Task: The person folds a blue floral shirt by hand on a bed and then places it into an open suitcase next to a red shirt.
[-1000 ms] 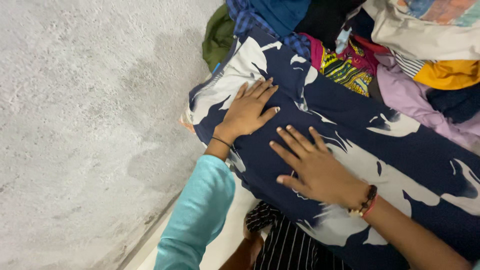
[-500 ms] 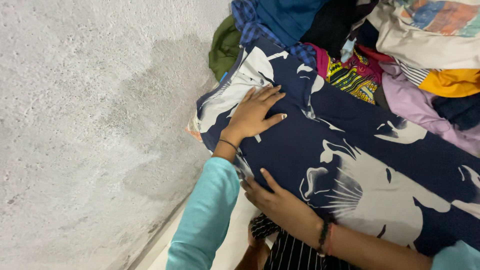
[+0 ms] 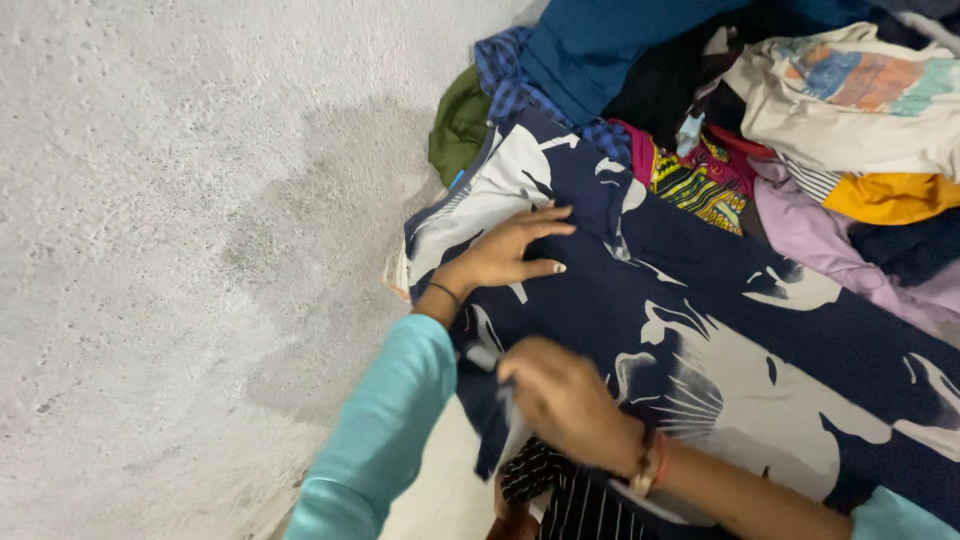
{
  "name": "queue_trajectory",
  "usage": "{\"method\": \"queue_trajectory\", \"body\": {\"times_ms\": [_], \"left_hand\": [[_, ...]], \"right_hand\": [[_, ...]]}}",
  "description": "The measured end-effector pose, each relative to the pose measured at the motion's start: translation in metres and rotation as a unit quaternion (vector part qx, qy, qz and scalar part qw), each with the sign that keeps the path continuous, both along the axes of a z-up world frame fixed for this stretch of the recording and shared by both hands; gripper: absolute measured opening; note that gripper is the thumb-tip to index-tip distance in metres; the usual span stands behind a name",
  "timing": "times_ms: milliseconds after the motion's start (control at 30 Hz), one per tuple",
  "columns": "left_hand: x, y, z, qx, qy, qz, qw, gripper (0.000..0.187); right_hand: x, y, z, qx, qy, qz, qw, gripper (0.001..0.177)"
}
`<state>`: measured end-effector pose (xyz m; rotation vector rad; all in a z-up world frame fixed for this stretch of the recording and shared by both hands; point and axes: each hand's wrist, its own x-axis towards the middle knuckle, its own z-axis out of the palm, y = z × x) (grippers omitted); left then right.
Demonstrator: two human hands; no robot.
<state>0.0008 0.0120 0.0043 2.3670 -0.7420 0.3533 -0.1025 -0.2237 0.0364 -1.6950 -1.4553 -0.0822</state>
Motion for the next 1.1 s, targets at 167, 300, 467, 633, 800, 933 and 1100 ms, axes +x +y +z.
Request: {"method": "queue_trajectory", "body": {"times_ms": [167,300,467,633,800,933,1100], "left_hand": [[-0.027,0.030,0.012,-0.222,0.196,0.006,0.955,0.025],[-0.060,0.047,0.038,-0.239,0.237,0.061,0.940,0.027],[-0.083,0.050,0.065,-0.099,0.201,0.048,0.973,0.032],[-0.063,0.047,0.050,-0.041,0.175,0.081,0.980,0.020],[-0.038,0.048,0.038,0.022,0.135,0.074,0.988,0.016],[-0.031,0.056,0.037,0.002,0.233,0.090,0.968,0.028],[-0.038,0.077,0.038,-0.110,0.245,0.201,0.942,0.049]], "right_hand": [[0.058,-0.012,-0.001,0.062,0.185,-0.200,0.960,0.019],[0.124,-0.024,-0.026,0.142,0.222,-0.174,0.949,0.021],[0.137,-0.037,-0.025,0.081,0.082,-0.183,0.976,0.037],[0.111,-0.037,0.018,-0.011,-0.190,-0.015,0.982,0.052],[0.119,-0.026,0.028,-0.109,-0.134,0.038,0.984,0.010],[0.147,-0.012,0.007,-0.009,0.031,-0.018,0.999,0.009],[0.215,0.012,-0.034,0.117,0.242,-0.223,0.937,0.014]]}}
